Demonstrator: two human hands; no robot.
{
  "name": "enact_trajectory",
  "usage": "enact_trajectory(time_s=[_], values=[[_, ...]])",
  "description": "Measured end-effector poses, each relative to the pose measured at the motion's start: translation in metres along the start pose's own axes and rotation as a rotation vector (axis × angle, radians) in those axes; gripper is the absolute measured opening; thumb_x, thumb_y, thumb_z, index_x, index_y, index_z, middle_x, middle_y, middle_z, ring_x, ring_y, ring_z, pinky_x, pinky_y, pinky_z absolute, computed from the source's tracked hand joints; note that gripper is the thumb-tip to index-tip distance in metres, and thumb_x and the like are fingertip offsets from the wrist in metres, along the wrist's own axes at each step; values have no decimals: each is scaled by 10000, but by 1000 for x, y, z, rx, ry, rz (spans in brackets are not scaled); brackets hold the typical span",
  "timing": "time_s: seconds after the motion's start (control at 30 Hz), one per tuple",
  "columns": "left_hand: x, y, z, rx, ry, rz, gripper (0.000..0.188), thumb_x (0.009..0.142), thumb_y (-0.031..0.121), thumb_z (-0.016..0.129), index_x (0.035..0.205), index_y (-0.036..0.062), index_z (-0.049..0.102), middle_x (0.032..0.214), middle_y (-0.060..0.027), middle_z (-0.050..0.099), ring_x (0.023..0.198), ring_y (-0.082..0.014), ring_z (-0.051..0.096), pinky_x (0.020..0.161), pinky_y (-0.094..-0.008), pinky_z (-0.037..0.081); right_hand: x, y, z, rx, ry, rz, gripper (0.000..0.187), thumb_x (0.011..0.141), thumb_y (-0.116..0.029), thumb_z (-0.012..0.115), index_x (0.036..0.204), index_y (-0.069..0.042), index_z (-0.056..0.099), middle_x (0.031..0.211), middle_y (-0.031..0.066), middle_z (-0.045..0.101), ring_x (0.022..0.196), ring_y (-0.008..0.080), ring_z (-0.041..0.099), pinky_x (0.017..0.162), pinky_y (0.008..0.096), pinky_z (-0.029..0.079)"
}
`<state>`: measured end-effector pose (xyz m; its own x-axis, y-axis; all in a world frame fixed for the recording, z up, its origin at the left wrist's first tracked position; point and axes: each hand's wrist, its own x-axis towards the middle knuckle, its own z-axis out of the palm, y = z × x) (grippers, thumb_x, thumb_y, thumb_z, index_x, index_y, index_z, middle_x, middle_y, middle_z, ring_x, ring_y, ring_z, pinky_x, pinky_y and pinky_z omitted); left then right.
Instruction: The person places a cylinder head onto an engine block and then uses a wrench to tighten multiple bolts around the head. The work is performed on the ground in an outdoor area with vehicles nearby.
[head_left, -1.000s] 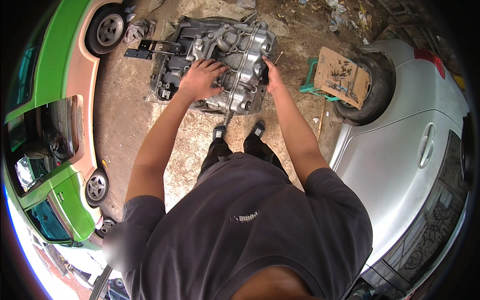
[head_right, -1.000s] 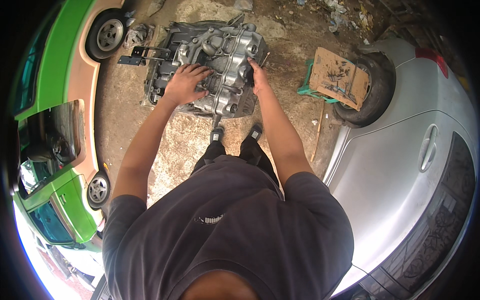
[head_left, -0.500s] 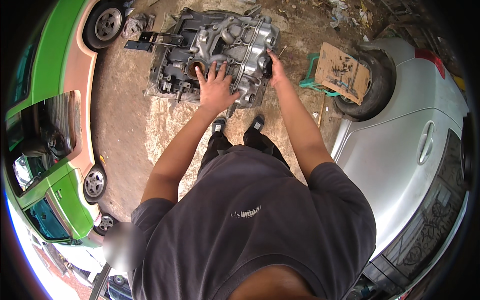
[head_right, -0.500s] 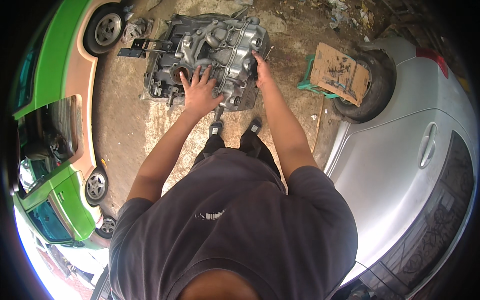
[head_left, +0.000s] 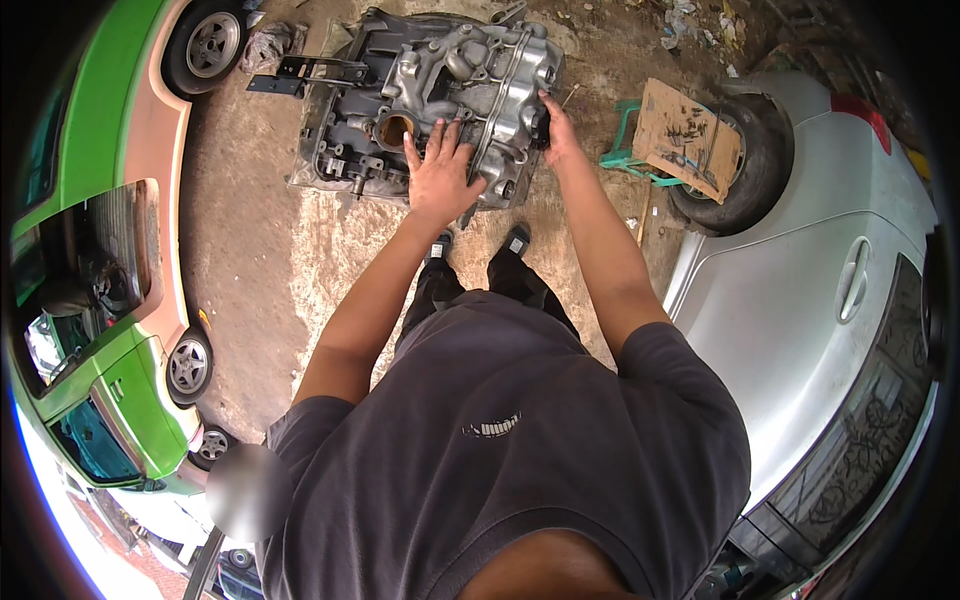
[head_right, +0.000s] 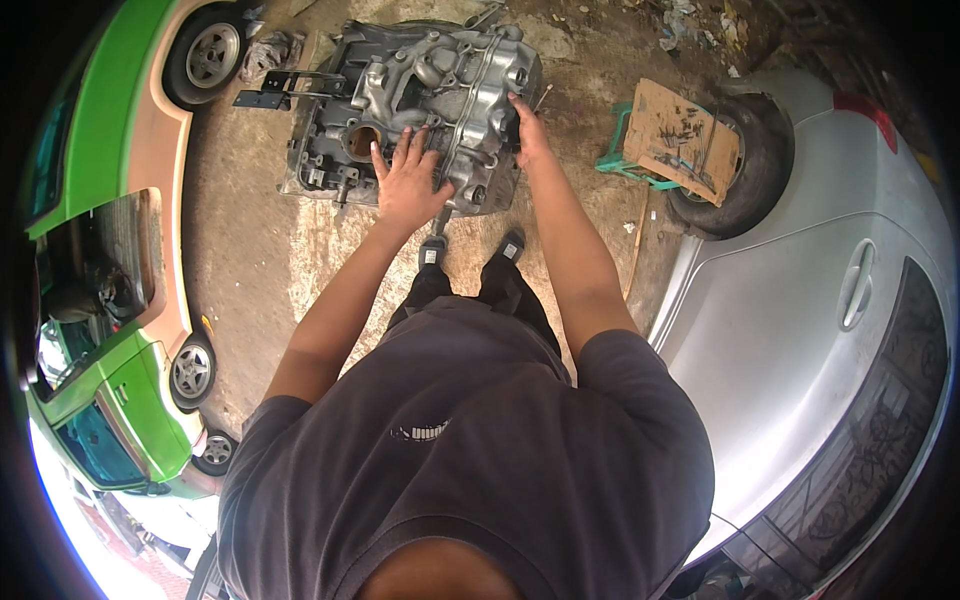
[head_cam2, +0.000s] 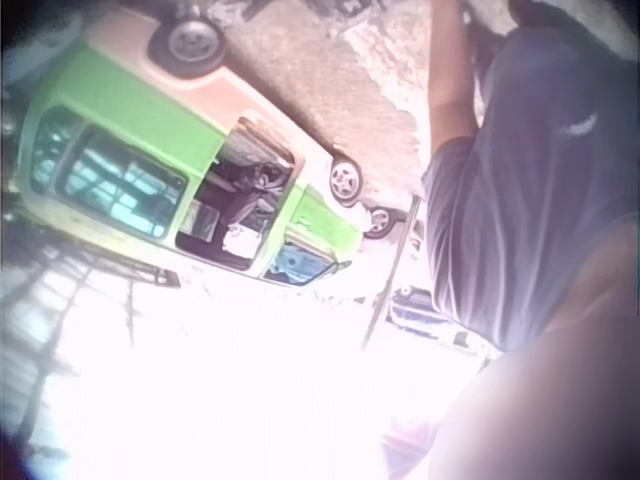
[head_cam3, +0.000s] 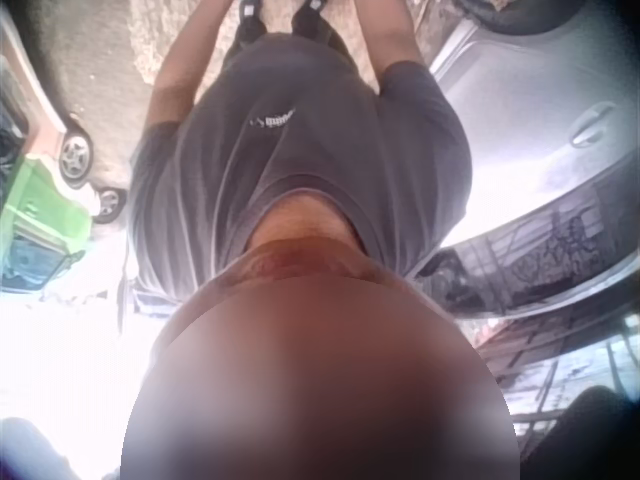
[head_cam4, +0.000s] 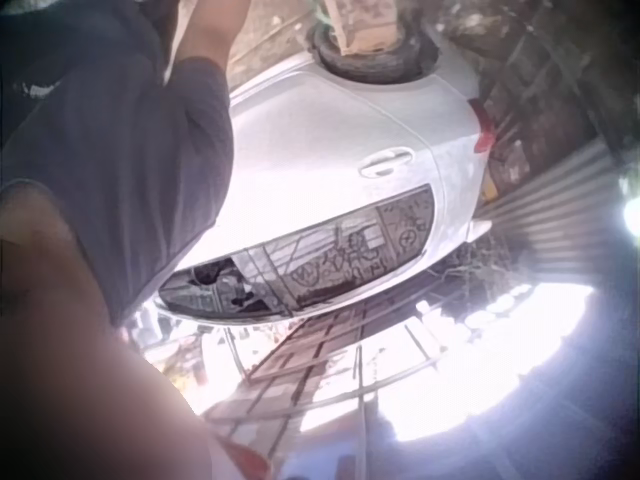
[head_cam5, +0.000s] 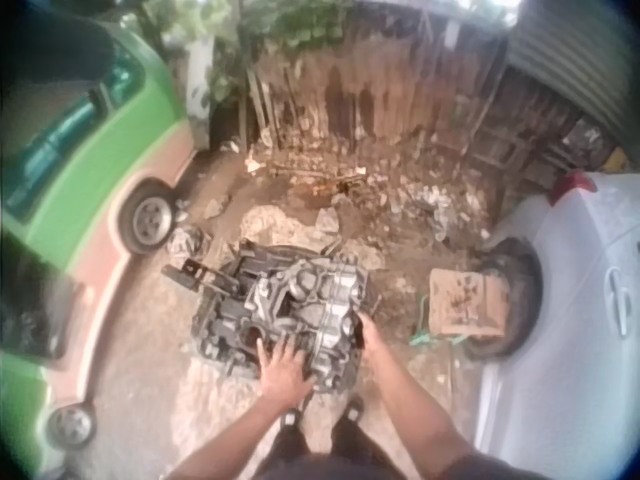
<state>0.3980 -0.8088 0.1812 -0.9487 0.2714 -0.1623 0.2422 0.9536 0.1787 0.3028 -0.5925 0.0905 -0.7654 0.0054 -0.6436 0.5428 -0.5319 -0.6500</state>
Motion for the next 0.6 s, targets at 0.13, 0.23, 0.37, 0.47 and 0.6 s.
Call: enact_trajectory(time_s=[0.13,0.23,0.37,0.47,0.6], values=[[-4,-6,8,-56,89,59,478,864,392,618,1249,109,598,1565,-85,315,1493,-245,180,1188,-607,3,-3,-2,1,0,-8,4,669,787,-464,768,1271,-35,595,1153,81,677,993,234,663,859,423,534],[-12,-17,9,-194,267,187,355,862,283,632,1163,96,642,1473,-82,441,1416,-260,327,1176,-549,136,-4,-4,4,-20,2,17,659,793,-483,756,1261,-45,604,1131,79,682,977,232,667,847,419,540],[-37,-31,9,-519,426,227,236,832,132,644,1062,90,677,1254,-69,614,1161,-284,553,1020,-436,406,-8,-8,4,-94,5,45,632,796,-528,739,1224,-80,612,1052,43,686,918,204,668,780,381,548],[-50,-35,17,-705,434,88,154,855,103,647,987,30,678,969,-84,702,838,-234,651,739,-352,514,-9,-10,1,-126,-17,55,627,799,-553,727,1212,-95,611,1015,24,690,889,187,667,744,364,548],[-66,-32,44,-1189,-77,-375,278,926,233,598,967,-29,680,822,-87,710,696,-177,673,615,-293,512,-4,-12,-3,-203,12,81,621,803,-571,712,1210,-112,613,1032,25,686,897,188,662,761,404,535]])
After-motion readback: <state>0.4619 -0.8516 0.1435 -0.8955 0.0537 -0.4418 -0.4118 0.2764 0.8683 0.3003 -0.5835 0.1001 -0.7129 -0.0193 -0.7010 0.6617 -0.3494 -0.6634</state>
